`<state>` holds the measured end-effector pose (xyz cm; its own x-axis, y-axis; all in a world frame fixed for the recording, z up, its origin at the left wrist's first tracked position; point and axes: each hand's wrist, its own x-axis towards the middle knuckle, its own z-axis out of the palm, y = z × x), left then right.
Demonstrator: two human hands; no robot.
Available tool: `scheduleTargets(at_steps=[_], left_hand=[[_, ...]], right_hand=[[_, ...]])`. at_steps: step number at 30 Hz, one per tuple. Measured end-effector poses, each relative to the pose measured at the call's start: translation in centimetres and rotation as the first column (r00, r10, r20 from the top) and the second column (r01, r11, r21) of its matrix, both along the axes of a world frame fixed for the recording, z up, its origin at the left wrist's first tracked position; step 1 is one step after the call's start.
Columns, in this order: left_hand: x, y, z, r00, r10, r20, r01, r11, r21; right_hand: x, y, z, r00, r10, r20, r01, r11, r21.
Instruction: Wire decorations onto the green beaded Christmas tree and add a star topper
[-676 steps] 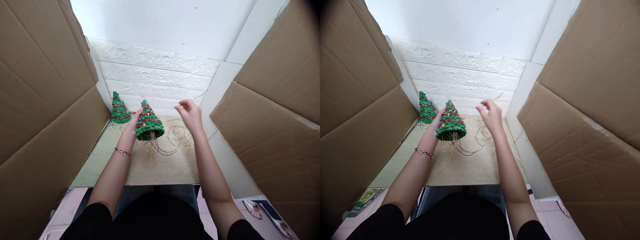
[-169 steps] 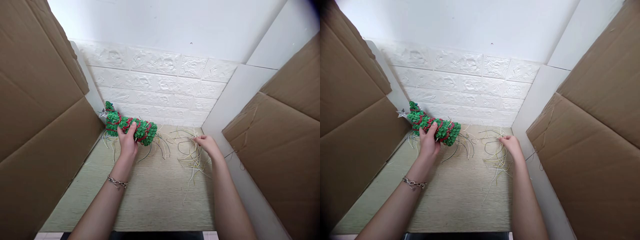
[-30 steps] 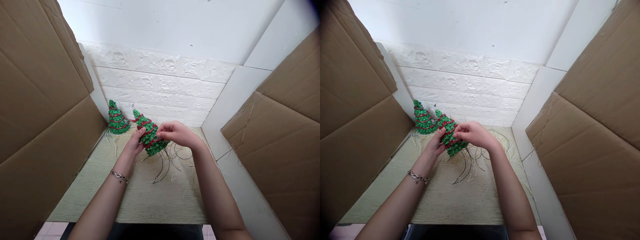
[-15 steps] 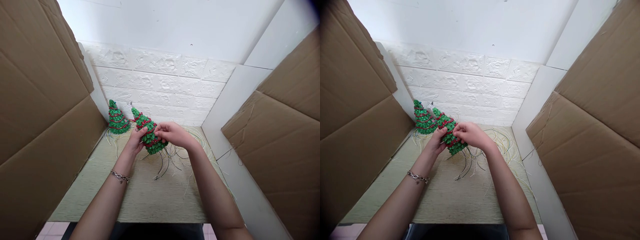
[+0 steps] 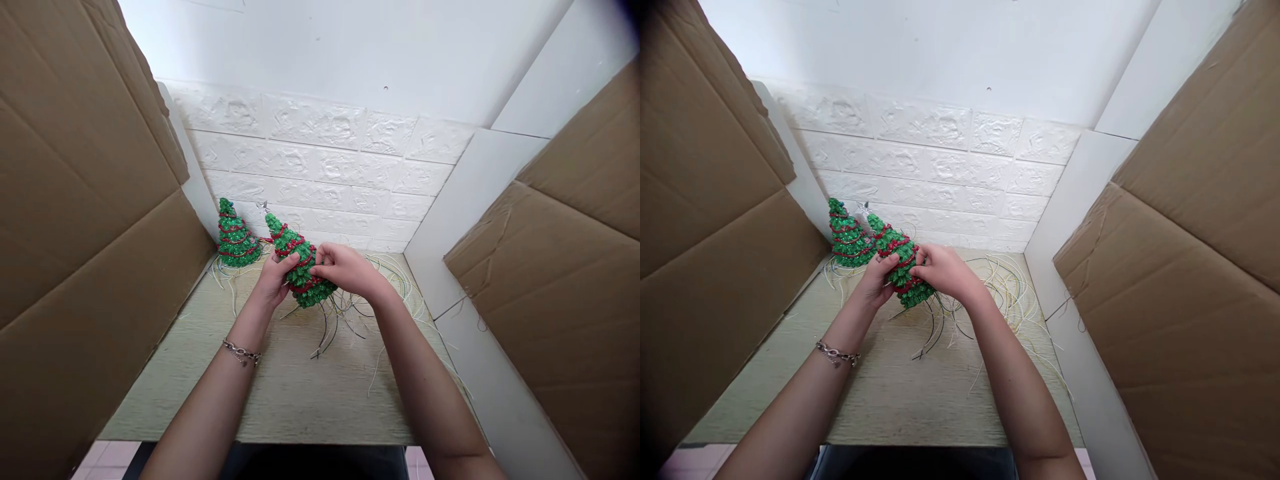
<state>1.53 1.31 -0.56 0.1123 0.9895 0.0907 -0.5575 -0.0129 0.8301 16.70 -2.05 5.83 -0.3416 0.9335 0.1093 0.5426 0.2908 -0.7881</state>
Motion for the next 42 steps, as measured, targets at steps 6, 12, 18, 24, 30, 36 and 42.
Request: scheduleTargets(at_steps=[6, 12, 18, 24, 30, 36, 42], left_hand=[[0.2, -0.2, 0.0, 0.999, -0.043, -0.018, 0.044, 0.998, 0.036], [0.3, -0.4, -0.1, 0.998, -0.045, -0.040, 0.048, 0.997, 0.060], [0.1, -0.2, -0.2, 0.997, -0.069, -0.029, 0.071, 0.997, 0.042], [-0.1, -0.4, -0.2, 0.988, -0.154, -0.009, 0.154, 0.988, 0.010], [-0.5, -1.0, -0.3, 0.931, -0.364, -0.042, 0.365, 0.930, 0.034], [-0.6, -1.0, -0.6, 0.900, -0.431, -0.070, 0.433, 0.902, 0.008], [-0.5, -0.9, -0.6, 0.916, -0.397, -0.064, 0.397, 0.918, -0.014]], right_hand=[[0.3, 0.2, -0.3, 0.990, 0.046, -0.135, -0.075, 0.974, -0.213], [0.9, 0.6, -0.6, 0.978, 0.093, -0.184, -0.141, 0.954, -0.264], [1.4, 0.8, -0.5, 0.988, 0.141, -0.069, -0.151, 0.971, -0.184], [2.4, 1.0, 0.5, 0.957, -0.083, -0.277, 0.045, 0.989, -0.143], [1.6, 2.9, -1.6, 0.921, -0.177, -0.346, 0.051, 0.938, -0.343], [-1.0, 3.6, -3.2, 0.652, -0.214, -0.727, -0.134, 0.912, -0.389], [1.1, 3.9, -1.5, 0.326, -0.307, -0.894, 0.088, 0.952, -0.294]])
